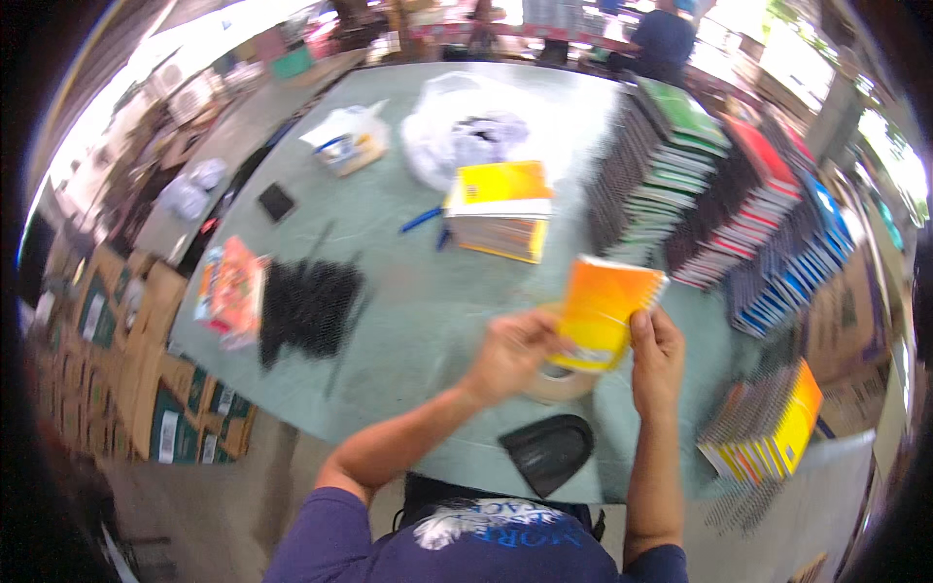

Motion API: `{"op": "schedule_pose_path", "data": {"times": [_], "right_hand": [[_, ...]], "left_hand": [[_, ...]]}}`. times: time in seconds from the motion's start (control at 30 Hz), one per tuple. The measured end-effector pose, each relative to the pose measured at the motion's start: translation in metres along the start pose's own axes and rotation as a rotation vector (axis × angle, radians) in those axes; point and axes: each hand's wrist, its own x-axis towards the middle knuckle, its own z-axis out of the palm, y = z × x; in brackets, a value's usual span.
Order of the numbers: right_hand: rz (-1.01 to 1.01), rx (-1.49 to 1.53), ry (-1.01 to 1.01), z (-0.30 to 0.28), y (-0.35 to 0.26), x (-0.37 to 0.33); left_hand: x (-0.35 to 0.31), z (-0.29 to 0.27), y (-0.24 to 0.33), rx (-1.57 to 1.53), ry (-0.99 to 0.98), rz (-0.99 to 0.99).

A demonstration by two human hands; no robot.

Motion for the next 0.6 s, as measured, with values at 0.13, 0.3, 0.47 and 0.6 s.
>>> {"op": "schedule_pose_path", "data": {"times": [0.13,0.3,0.47,0.6], "right_hand": [[0.047,-0.307,-0.191,0.015,-0.015,0.003],[-0.236,-0.899,-0.363,0.034,-0.043,0.005],[-0.224,-1.259,-0.453,0.034,0.004,0.001],[0.167,-0.672,-0.053,-0.001,-0.028,0.038]], "left_hand": [[-0.022,-0.038,0.006,0.201,0.058,-0.057],[-0.050,-0.169,-0.003,1.477,0.412,-0.263],[-0.060,-0.183,-0.047,1.578,0.430,-0.337],[-0.060,-0.188,-0.035,1.469,0.522,-0.281]]}}
